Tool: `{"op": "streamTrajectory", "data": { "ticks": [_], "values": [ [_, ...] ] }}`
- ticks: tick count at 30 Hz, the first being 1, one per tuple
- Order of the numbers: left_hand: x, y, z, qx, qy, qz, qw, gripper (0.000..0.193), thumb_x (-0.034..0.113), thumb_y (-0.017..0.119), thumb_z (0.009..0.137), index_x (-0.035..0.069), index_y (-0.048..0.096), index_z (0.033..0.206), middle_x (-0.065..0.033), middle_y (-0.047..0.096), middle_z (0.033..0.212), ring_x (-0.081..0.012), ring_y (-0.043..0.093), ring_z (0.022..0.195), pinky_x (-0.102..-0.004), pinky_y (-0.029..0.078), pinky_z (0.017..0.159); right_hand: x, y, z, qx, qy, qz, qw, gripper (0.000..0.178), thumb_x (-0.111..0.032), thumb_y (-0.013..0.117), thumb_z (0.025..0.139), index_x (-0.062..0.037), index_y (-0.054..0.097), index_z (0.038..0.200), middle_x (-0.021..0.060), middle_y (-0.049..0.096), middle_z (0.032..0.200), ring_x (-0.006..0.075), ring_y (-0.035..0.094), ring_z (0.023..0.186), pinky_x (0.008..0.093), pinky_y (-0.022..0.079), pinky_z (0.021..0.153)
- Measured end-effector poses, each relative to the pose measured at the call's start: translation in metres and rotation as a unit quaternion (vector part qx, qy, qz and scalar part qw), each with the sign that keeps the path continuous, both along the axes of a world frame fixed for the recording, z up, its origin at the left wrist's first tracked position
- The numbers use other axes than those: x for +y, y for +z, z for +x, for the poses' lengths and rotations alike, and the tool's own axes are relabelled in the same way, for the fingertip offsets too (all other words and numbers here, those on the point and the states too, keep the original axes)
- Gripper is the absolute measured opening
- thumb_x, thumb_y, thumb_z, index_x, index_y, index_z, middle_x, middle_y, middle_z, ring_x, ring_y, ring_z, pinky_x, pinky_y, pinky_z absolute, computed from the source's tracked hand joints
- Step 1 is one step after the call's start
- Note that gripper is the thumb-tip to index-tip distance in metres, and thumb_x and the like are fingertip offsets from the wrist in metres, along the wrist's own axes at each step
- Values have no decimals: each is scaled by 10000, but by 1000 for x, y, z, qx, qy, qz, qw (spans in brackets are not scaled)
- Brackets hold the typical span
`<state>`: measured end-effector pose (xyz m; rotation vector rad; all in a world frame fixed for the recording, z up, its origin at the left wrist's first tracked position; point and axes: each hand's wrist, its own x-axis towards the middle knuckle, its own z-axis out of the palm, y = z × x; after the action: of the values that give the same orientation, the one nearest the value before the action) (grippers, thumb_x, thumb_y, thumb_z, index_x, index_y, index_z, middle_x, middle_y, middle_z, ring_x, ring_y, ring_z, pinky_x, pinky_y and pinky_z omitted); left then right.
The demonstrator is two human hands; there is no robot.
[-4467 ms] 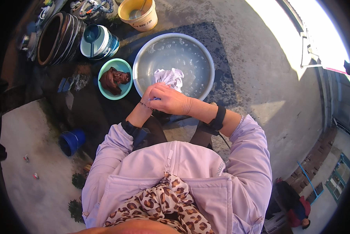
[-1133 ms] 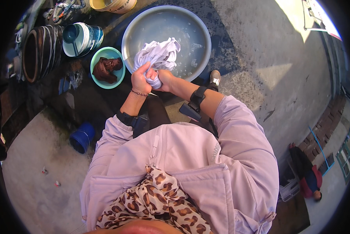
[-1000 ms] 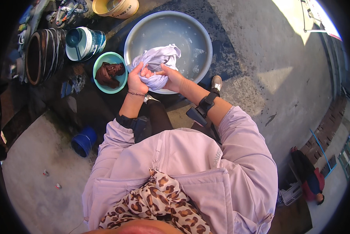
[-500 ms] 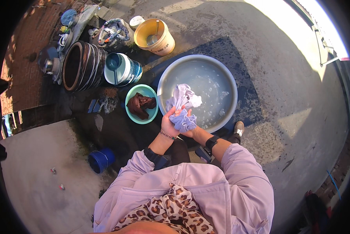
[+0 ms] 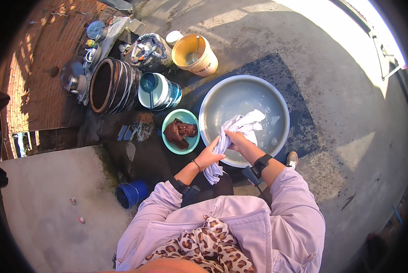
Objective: The person washes two pieces of clothing by hand in a large metal basin filled with water. They first wring out a brown garment and place it in a green basin, then wash and wring out a light purple garment, placing it in the same green basin.
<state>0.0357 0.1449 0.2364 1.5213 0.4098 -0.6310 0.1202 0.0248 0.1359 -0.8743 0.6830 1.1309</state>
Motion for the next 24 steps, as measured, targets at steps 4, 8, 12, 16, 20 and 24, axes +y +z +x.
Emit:
{"op": "streamTrajectory", "data": {
  "ticks": [4,8,12,16,20,24],
  "values": [
    [-3,7,22,140,169,-296,929,425,73,550,810,28,400,1205,-139,595,973,-125,573,599,-234,482,526,-15,25,41,-26,142,-19,989,386,-296,530,861,14,479,1084,151,578,976,287,597,845,494,497,736],
    [-10,17,45,160,281,-468,822,342,205,455,880,-1,428,1151,-131,596,987,-233,600,702,-369,500,656,-44,41,63,31,23,7,999,616,-426,521,843,45,334,1193,273,465,1149,333,534,1013,410,466,842],
    [-25,24,48,101,284,-531,791,412,265,410,895,-36,370,1173,-134,552,1041,-309,572,922,-420,457,820,-63,23,4,16,-157,48,986,770,-470,508,836,58,172,1286,305,383,1218,362,462,1101,411,447,879],
    [-35,24,32,116,307,-552,766,392,295,391,902,-24,441,1124,-144,553,1053,-312,537,993,-432,423,874,-37,3,-42,46,-80,261,961,776,-687,391,741,-123,332,1271,123,473,1210,278,471,1094,400,395,921],
    [-37,20,14,103,264,-709,646,388,298,405,902,-15,418,1130,-118,566,938,-255,561,917,-410,433,865,-1,8,-34,59,-161,417,893,990,-799,301,622,-34,363,1248,157,476,1200,262,449,1124,399,369,958],
    [-31,26,0,97,257,-654,705,361,325,420,903,-7,452,1041,-55,521,696,-159,524,625,-288,430,589,13,23,-13,84,-257,431,861,763,-656,451,730,3,464,1114,135,555,1031,250,552,914,373,447,852]
  ]
}}
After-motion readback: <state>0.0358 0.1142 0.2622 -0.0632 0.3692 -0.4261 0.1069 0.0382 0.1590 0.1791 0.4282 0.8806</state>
